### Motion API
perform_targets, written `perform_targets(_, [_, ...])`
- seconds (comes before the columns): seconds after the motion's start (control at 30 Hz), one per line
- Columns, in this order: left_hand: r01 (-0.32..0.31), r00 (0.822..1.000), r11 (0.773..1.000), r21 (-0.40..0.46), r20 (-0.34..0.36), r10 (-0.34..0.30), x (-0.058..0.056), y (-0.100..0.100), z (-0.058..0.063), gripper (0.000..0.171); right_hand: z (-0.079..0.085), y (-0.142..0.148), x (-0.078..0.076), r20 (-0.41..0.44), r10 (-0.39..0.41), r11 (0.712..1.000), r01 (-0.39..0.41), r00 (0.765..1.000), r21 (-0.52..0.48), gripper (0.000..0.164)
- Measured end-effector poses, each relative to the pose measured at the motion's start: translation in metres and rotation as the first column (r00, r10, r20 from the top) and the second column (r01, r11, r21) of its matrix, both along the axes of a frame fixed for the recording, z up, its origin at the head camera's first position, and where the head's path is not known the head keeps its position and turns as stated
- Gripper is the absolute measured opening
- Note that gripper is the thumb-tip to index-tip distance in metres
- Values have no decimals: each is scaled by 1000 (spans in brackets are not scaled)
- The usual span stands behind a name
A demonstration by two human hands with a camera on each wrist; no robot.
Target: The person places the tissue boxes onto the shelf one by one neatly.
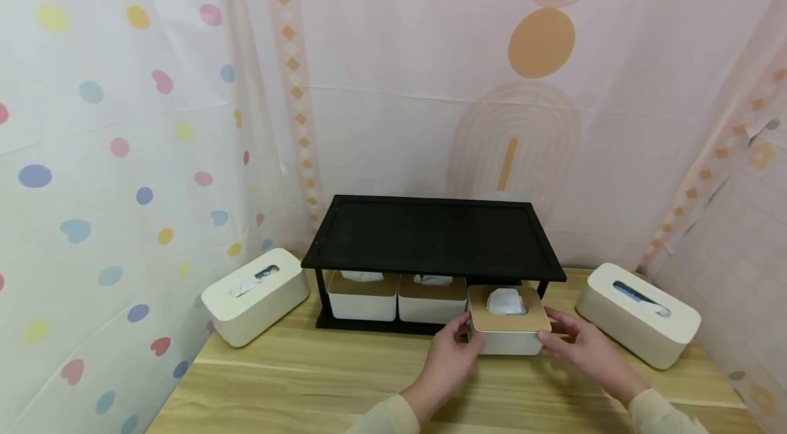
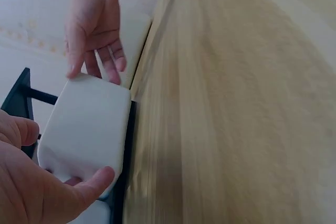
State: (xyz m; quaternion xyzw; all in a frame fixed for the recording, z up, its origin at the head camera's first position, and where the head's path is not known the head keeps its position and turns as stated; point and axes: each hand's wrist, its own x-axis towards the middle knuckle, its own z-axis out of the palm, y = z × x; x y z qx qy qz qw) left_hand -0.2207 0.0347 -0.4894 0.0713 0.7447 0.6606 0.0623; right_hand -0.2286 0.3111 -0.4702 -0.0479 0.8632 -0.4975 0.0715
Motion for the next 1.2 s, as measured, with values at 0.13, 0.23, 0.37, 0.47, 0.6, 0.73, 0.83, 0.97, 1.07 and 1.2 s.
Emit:
perform_targets(0.13, [59,983,985,-161,-160,-85,10,-7,0,62,1,-8,4,-160,-77,980,105,984,169,64])
perform_targets(0.23, [48,932,913,-404,-312,-187,16,-12,0,60,1,-13,9,-275,-126,954,192,953,228,51])
perform_targets(0.37, [-83,816,727,-682,-465,-344,22,-18,-1,58,0,-18,16,-432,-153,924,285,888,257,31])
perform_targets(0.47, [-191,757,590,-785,-500,-421,24,-20,-1,61,-2,-20,18,-523,-161,906,335,837,257,18])
perform_targets(0.6, [-245,739,479,-843,-482,-470,26,-22,0,67,-5,-23,20,-595,-156,895,367,789,252,11])
perform_targets(0.73, [-247,746,436,-865,-457,-484,27,-22,1,71,-6,-23,21,-620,-134,887,373,773,274,11])
perform_targets(0.83, [-239,753,432,-869,-447,-483,26,-22,2,72,-7,-23,22,-609,-118,887,359,784,290,11])
perform_targets(0.97, [-229,760,442,-867,-443,-475,25,-21,2,74,-7,-21,23,-612,-89,898,330,786,292,14])
perform_targets(1.07, [-234,756,450,-862,-452,-473,23,-21,2,74,-8,-20,23,-631,-64,906,310,774,288,18])
perform_targets(1.2, [-240,750,466,-852,-467,-468,20,-22,0,75,-9,-19,23,-639,-38,909,292,769,298,22])
